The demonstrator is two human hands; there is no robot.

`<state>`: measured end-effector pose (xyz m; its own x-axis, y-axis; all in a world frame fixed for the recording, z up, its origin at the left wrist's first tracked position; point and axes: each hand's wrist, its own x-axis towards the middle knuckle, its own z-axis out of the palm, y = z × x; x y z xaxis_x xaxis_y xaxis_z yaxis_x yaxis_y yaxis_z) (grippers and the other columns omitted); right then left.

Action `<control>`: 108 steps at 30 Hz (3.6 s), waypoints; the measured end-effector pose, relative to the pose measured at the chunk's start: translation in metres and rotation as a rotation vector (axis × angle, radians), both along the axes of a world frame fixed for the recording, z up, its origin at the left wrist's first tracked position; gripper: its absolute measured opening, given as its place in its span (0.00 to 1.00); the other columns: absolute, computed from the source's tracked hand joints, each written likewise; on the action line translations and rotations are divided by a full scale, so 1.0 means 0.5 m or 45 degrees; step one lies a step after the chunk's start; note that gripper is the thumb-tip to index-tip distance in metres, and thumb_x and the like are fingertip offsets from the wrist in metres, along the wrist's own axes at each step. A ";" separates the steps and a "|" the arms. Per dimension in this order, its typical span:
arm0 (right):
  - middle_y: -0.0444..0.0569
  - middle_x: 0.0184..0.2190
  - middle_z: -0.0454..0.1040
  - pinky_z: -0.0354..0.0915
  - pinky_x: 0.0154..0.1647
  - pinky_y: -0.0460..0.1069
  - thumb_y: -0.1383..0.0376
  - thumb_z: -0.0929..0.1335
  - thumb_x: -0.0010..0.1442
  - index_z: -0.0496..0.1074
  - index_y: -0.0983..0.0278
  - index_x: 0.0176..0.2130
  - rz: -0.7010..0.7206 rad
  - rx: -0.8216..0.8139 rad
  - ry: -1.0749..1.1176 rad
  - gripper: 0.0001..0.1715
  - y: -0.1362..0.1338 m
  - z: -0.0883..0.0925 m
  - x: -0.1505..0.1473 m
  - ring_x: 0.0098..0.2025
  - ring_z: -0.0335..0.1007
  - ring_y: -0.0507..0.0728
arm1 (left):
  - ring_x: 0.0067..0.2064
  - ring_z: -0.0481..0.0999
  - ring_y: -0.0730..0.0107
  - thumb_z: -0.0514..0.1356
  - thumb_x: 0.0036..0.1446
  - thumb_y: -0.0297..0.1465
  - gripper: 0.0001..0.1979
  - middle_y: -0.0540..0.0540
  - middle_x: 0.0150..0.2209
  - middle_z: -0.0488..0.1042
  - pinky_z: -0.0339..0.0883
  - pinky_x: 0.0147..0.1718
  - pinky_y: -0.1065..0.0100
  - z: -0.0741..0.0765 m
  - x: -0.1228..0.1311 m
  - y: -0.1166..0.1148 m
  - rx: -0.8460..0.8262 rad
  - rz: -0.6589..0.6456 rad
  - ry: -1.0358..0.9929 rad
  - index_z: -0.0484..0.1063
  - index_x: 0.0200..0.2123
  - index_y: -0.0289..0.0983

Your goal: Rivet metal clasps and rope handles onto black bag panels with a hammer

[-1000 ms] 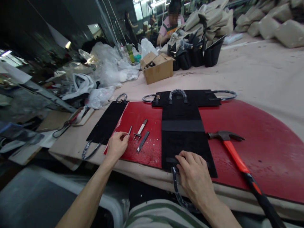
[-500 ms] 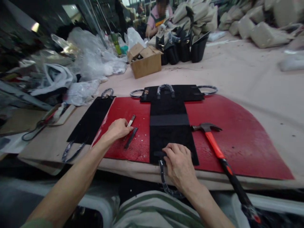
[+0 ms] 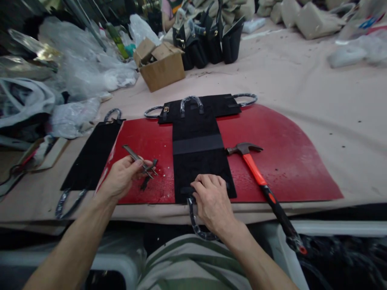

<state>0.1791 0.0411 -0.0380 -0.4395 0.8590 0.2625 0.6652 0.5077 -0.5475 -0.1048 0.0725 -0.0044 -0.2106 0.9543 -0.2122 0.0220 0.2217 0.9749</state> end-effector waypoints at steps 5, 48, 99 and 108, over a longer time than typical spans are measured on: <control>0.50 0.47 0.72 0.56 0.50 0.57 0.73 0.65 0.63 0.73 0.62 0.46 -0.003 0.029 -0.009 0.14 0.001 0.001 -0.001 0.48 0.64 0.61 | 0.44 0.81 0.61 0.66 0.59 0.41 0.19 0.40 0.43 0.79 0.76 0.44 0.64 -0.047 0.105 -0.059 0.251 -0.037 0.046 0.72 0.45 0.32; 0.53 0.47 0.72 0.58 0.50 0.60 0.73 0.65 0.63 0.73 0.64 0.47 0.030 0.013 -0.014 0.13 -0.009 0.001 0.002 0.49 0.65 0.64 | 0.45 0.76 0.65 0.56 0.65 0.28 0.03 0.42 0.43 0.76 0.70 0.46 0.66 -0.093 0.172 -0.092 0.794 -0.325 0.540 0.69 0.41 0.36; 0.54 0.36 0.79 0.65 0.51 0.57 0.48 0.74 0.55 0.82 0.66 0.33 -0.032 -1.596 1.412 0.23 -0.140 -0.082 -0.033 0.42 0.73 0.63 | 0.44 0.80 0.63 0.63 0.64 0.37 0.10 0.45 0.43 0.75 0.75 0.43 0.67 -0.045 0.174 -0.162 0.241 -0.141 -0.278 0.72 0.42 0.36; 0.52 0.35 0.78 0.66 0.48 0.55 0.48 0.76 0.52 0.82 0.64 0.30 -0.050 -1.575 1.462 0.22 -0.128 -0.059 -0.043 0.40 0.72 0.61 | 0.44 0.79 0.64 0.60 0.66 0.32 0.05 0.43 0.44 0.76 0.75 0.42 0.69 -0.023 0.184 -0.170 0.382 -0.212 0.108 0.71 0.42 0.36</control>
